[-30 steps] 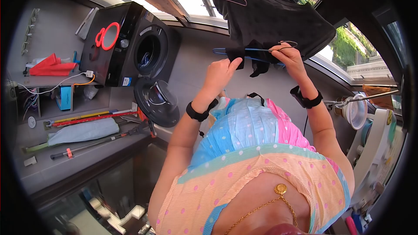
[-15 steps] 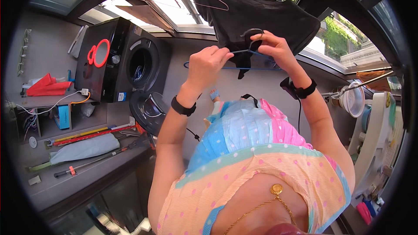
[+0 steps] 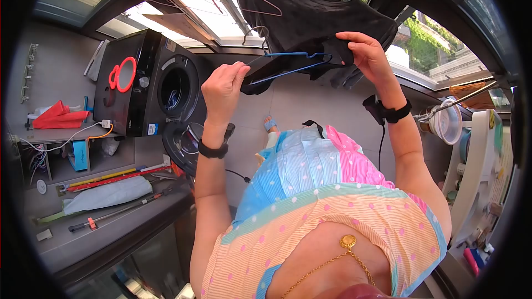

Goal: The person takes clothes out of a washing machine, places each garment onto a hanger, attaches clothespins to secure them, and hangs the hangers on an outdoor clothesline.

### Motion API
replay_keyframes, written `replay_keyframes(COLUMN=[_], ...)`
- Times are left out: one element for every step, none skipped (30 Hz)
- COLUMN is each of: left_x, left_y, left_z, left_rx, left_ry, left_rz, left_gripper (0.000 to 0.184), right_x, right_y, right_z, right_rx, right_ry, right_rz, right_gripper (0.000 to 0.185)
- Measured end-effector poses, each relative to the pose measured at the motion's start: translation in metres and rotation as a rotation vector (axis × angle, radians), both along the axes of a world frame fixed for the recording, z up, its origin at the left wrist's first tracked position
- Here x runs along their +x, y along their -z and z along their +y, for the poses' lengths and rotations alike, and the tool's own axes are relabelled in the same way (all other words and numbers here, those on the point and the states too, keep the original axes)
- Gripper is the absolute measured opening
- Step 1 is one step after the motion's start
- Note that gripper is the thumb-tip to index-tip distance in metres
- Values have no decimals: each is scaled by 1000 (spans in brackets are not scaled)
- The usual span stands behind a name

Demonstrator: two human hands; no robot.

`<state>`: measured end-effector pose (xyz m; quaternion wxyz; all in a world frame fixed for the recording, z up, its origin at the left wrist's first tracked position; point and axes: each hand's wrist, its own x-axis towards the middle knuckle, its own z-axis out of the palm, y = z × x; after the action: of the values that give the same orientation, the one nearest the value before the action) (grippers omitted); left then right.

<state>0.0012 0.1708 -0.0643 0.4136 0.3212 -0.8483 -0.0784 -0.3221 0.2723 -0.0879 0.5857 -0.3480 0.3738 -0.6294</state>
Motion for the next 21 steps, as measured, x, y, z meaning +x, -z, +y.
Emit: replay_keyframes(left_x=[-1, -2, -2, -1, 2, 4, 5, 6, 8, 10, 12, 14, 15, 17, 19, 21, 23, 25, 27, 30, 33], left_y=[0, 0, 0, -2, -5, -7, -8, -9, -10, -11, -11, -12, -12, -13, -13, -12, -12, -13, -13, -14, -14], left_z=[1, 3, 6, 8, 11, 14, 17, 19, 21, 23, 26, 27, 29, 30, 31, 33, 34, 34, 35, 36, 37], left_rx=[-15, -31, -45, -44, -43, -41, -52, -64, -75, -64, -51, -40, -50, -60, -70, -61, -55, -50, -46, -42, -37], left_ry=[4, 5, 6, -5, -16, -29, -28, -29, -30, -35, -38, -41, -45, -49, -55, -62, -69, -75, -84, -96, -111], left_rz=[13, 27, 40, 28, 17, 6, 21, 36, 50, 49, 47, 48, 49, 51, 51, 60, 69, 79, 82, 85, 87], left_gripper=[12, 12, 12, 12, 12, 12, 12, 12, 12, 12, 12, 12, 12, 12, 12, 12, 12, 12, 12, 12, 12], right_x=[7, 17, 25, 32, 38, 43, 46, 50, 52, 54, 57, 63, 66, 69, 72, 74, 75, 76, 75, 74, 73], right_y=[-8, -18, -24, -26, -28, -29, -30, -28, -23, -16, -13, -25, -24, -21, -21, -24, -29, -35, -38, -41, -44], right_z=[-2, -3, -2, -3, -4, -5, -6, -6, -8, -9, -10, -7, -7, -9, -9, -9, -9, -9, -8, -8, -8], right_rx=[-10, -21, -30, -32, -5, 23, 52, 69, 21, -27, -76, -21, -41, -62, -83, -51, -21, 7, -91, -196, -306], right_ry=[-27, -56, -86, -92, -101, -110, -119, -130, -95, -60, -23, -86, -63, -41, -20, -21, -20, -17, 67, 150, 234], right_rz=[23, 46, 68, 144, 224, 304, 383, 481, 611, 737, 862, 808, 788, 768, 746, 864, 983, 1103, 1243, 1379, 1509], right_gripper=[33, 34, 36, 38, 38, 39, 39, 40, 40, 40, 41, 41, 41, 41, 41, 39, 38, 37, 37, 38, 39])
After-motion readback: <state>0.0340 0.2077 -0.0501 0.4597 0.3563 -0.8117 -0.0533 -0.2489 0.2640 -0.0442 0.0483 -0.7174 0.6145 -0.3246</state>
